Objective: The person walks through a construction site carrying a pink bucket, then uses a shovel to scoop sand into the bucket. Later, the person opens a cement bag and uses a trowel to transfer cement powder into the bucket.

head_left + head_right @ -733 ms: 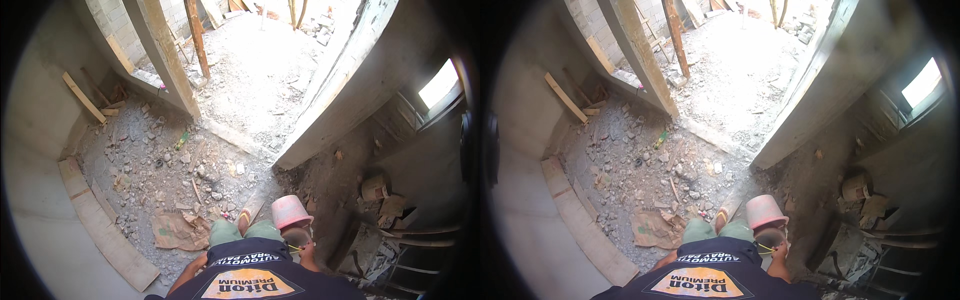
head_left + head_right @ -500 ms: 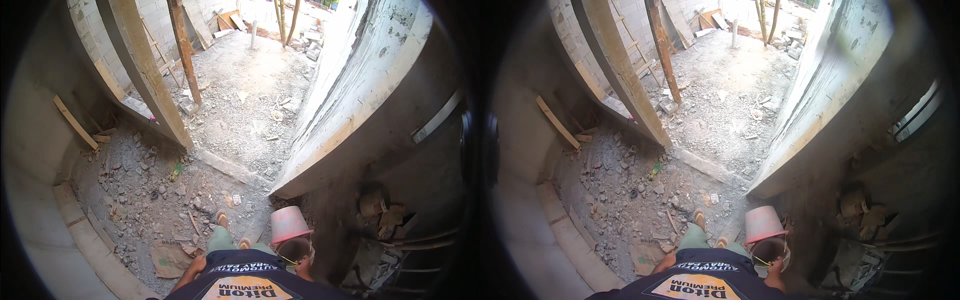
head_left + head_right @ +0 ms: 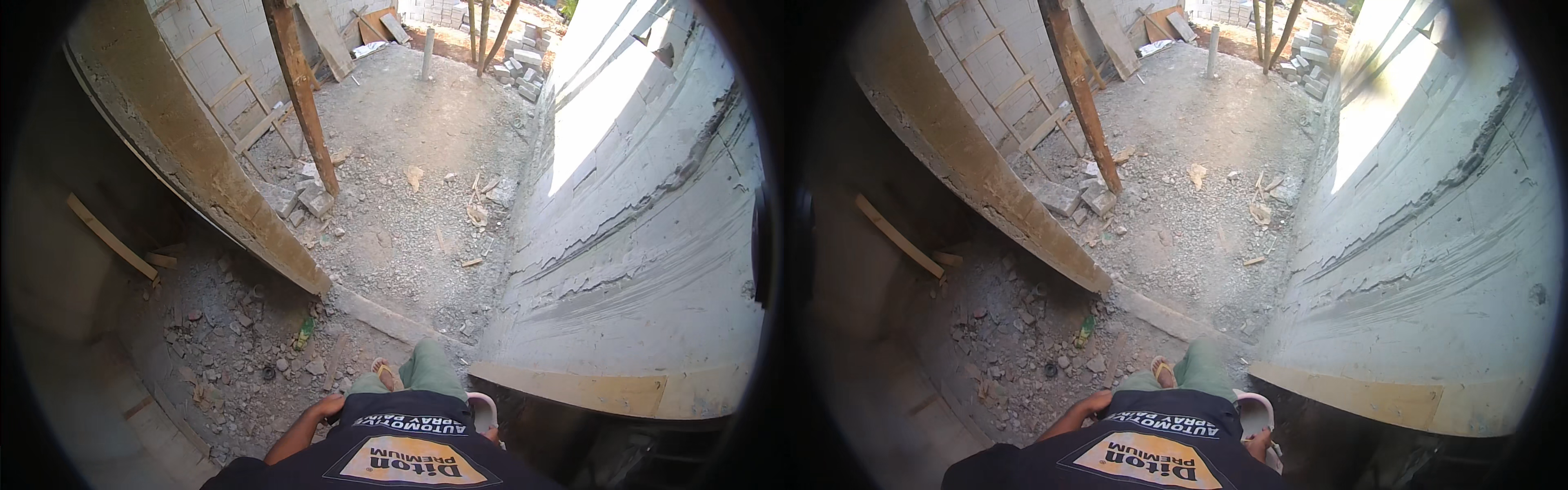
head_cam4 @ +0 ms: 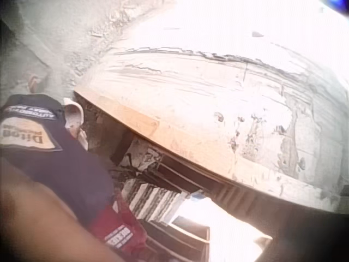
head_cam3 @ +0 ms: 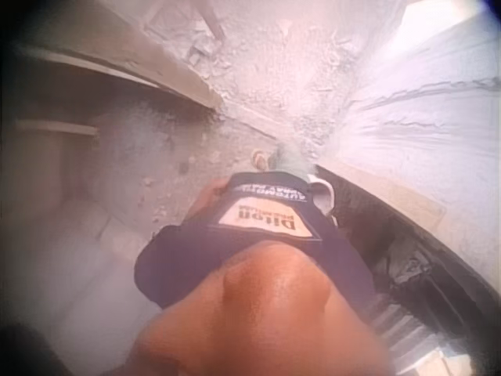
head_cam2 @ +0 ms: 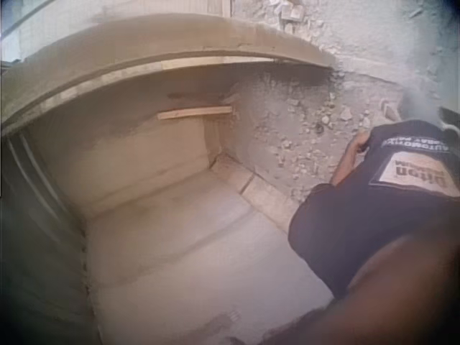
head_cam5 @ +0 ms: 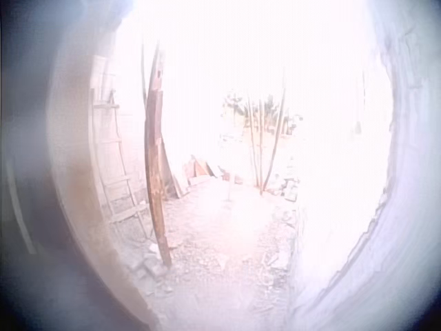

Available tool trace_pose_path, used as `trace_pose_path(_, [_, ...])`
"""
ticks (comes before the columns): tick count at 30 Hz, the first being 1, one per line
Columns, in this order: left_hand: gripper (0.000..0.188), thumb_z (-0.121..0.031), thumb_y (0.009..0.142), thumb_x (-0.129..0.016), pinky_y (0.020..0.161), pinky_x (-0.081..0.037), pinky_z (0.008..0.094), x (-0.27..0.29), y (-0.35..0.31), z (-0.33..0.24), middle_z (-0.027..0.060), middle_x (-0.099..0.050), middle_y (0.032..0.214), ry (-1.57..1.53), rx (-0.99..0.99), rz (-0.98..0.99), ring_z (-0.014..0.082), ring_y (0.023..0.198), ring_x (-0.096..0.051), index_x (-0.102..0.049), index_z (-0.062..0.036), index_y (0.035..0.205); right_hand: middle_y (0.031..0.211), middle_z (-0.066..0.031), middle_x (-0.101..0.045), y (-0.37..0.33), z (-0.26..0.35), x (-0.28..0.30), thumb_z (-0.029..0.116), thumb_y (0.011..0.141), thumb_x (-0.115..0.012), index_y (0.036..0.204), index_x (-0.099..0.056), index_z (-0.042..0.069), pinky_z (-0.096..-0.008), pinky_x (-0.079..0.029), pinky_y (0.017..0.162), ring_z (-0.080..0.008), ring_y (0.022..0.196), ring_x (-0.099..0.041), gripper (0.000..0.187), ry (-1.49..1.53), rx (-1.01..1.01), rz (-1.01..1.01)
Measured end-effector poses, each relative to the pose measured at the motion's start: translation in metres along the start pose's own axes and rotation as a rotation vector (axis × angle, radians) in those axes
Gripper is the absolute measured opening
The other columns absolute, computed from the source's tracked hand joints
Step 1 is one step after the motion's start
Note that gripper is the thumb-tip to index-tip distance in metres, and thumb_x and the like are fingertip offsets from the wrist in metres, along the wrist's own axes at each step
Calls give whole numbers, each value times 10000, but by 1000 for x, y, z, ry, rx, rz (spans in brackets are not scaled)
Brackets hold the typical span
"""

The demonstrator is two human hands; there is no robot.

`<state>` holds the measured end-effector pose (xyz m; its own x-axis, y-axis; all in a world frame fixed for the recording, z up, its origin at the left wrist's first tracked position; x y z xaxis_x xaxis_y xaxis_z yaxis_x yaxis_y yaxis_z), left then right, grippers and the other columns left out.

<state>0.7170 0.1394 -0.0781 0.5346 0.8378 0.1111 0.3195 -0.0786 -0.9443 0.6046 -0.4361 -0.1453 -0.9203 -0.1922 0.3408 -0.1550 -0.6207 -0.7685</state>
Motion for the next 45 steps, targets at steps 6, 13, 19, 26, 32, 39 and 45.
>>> trace_pose_path(6, [532, -472, 899, -442, 879, -470, 468, 59, 63, -95, 193, -614, 1162, -180, -352, -38, 323, 1071, -593, -561, -74, 1232, 627, -13, -398, -28, 24, -188, 282, 854, -573, 808, -503, 91, -346, -389, 475, -161, 486, -393, 209, 28, -36, 44])
trace_pose_path(13, [502, -430, 898, -442, 916, -447, 430, 185, 185, -246, 217, -610, 1165, -3, -158, -261, 343, 1094, -581, -574, -64, 1215, 629, -4, -393, -20, 58, -428, 285, 865, -561, 810, -494, 106, -349, -384, 480, -152, 486, -386, 198, -54, -93, 77])
trace_pose_path(19, [436, -360, 863, -475, 939, -429, 443, 326, 192, -432, 229, -596, 1173, -107, -157, -580, 401, 1118, -544, -615, -66, 1152, 600, 26, -378, -62, 186, -701, 315, 887, -545, 825, -464, 120, -298, -350, 474, -99, 489, -369, 219, 65, 12, 83])
trace_pose_path(26, [332, -323, 793, -532, 844, -478, 430, 478, 292, -613, 164, -663, 1057, -27, -104, -646, 397, 1007, -601, -697, -135, 1011, 640, -2, -435, -148, 315, -953, 209, 845, -616, 892, -498, 65, -272, -400, 493, -122, 500, -415, 192, 142, 260, 221])
trace_pose_path(32, [359, -322, 801, -571, 756, -499, 377, 663, 479, -744, 162, -684, 906, -58, -303, -364, 282, 857, -655, -677, -69, 1033, 747, 24, -427, -124, 366, -1132, 273, 872, -574, 983, -534, 89, -260, -401, 566, -80, 551, -391, 219, 299, 187, 321])
trace_pose_path(39, [402, -289, 838, -616, 363, -377, 260, 784, 514, -914, 65, -609, 685, -208, -134, 18, 125, 440, -533, -576, -137, 1208, 676, 86, -413, -214, 423, -1380, 350, 916, -487, 1045, -550, 96, -222, -371, 510, -26, 469, -360, 292, 96, 213, 369])
trace_pose_path(45, [459, -91, 883, -583, 636, -548, 310, 898, 638, -1037, 113, -657, 940, -1112, -321, 39, 201, 723, -657, -446, -53, 1320, 608, 46, -397, -216, 419, -1664, 373, 866, -558, 816, -469, 143, -280, -370, 497, -75, 422, -350, 251, -80, 55, 432])
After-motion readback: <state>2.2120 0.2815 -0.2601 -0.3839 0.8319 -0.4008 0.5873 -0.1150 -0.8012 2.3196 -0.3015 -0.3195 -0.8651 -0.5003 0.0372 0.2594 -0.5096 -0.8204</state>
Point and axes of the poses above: each hand's wrist, its own y-axis towards the middle knuckle, its own x-axis out of the back of the hand, z = x × y, the point moved 7 cm from there along y, towards the middle knuckle
